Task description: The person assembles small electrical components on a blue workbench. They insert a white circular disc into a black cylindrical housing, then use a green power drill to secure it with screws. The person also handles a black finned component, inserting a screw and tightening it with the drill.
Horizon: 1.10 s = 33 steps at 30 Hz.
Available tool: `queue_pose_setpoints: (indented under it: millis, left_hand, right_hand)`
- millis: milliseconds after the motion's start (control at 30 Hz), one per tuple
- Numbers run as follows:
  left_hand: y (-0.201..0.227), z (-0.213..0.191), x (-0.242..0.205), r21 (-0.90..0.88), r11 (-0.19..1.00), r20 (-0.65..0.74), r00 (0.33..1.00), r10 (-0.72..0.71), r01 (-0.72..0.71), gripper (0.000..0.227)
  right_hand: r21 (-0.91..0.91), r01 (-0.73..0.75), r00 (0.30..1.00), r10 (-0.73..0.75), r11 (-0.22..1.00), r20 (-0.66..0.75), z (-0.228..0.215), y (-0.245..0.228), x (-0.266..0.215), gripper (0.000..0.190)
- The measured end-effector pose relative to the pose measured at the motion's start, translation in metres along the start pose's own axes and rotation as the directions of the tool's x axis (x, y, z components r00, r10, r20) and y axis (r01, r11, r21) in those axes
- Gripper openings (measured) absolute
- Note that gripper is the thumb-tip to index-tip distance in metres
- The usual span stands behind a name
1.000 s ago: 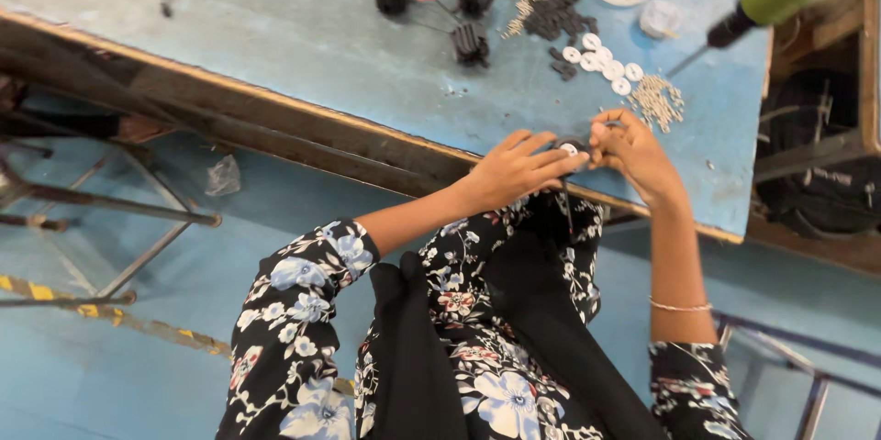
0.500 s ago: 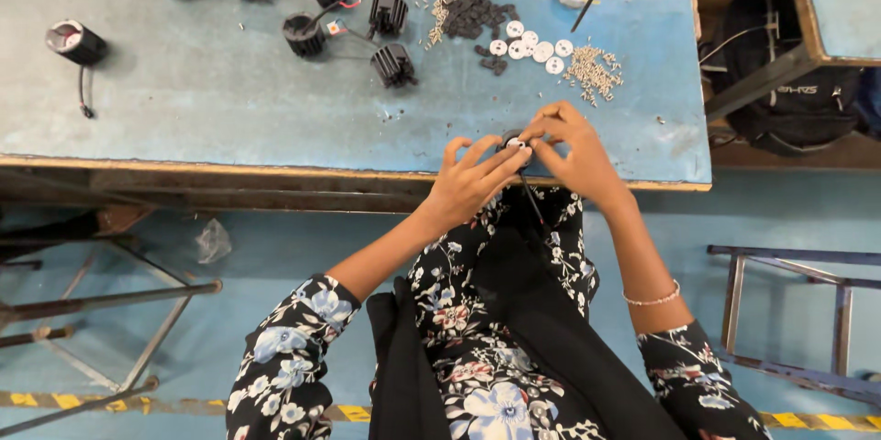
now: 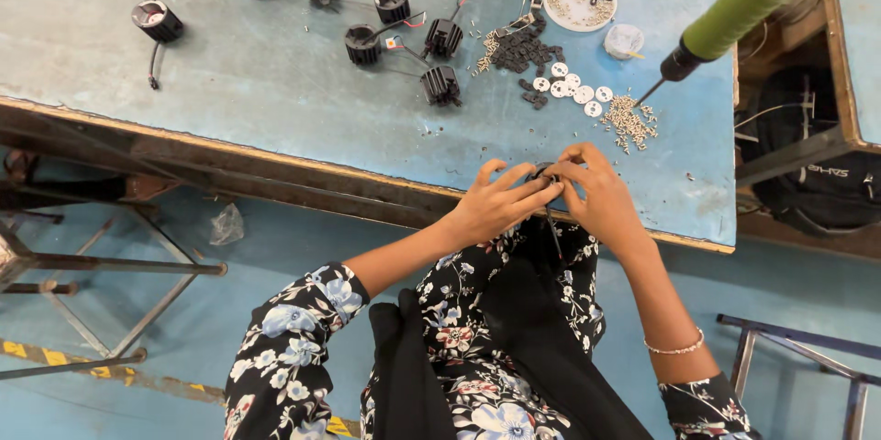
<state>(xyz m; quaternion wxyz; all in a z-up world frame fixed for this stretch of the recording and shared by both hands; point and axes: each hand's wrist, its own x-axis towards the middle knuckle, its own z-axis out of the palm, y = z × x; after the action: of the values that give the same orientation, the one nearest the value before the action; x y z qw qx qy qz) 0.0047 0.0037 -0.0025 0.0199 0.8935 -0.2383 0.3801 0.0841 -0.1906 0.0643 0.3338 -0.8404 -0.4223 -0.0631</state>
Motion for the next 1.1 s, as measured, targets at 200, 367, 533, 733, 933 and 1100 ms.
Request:
queue_pose_setpoints:
  millis: [200, 367, 533, 733, 933, 1100]
  left_hand:
    - [0.0, -0.001, 0.001, -0.059, 0.998, 0.016, 1.0, -0.01, 0.01, 0.055]
    - [0.003, -0.005, 0.005, -0.124, 0.99, -0.004, 0.998, -0.069, 0.068, 0.056]
    - [0.002, 0.001, 0.0, -0.311, 0.945, 0.019, 0.995, -0.1, 0.101, 0.055]
    - [0.005, 0.006, 0.0, -0.333, 0.937, 0.014, 0.994, -0.109, 0.108, 0.055]
    - [0.012, 0.005, 0.008, -0.46, 0.856, 0.084, 0.971, -0.225, 0.238, 0.059]
    - [0.017, -0.008, 0.02, -0.642, 0.665, 0.111, 0.904, -0.413, 0.382, 0.07]
  right_hand:
    - [-0.023, -0.056, 0.996, 0.057, 0.998, 0.067, -0.003, -0.001, 0.0, 0.023]
    - [-0.038, 0.027, 0.998, -0.025, 0.999, 0.05, -0.003, 0.001, 0.005, 0.023]
    - [0.137, 0.077, 0.984, -0.053, 0.988, -0.17, 0.005, 0.022, -0.007, 0.025]
    - [0.491, -0.118, 0.924, 0.276, 0.863, -0.263, 0.025, 0.058, -0.019, 0.015]
    - [0.539, -0.13, 0.908, 0.318, 0.832, -0.273, 0.032, 0.072, -0.025, 0.015]
    - [0.651, -0.166, 0.899, 0.384, 0.741, -0.209, 0.033, 0.052, -0.037, 0.015]
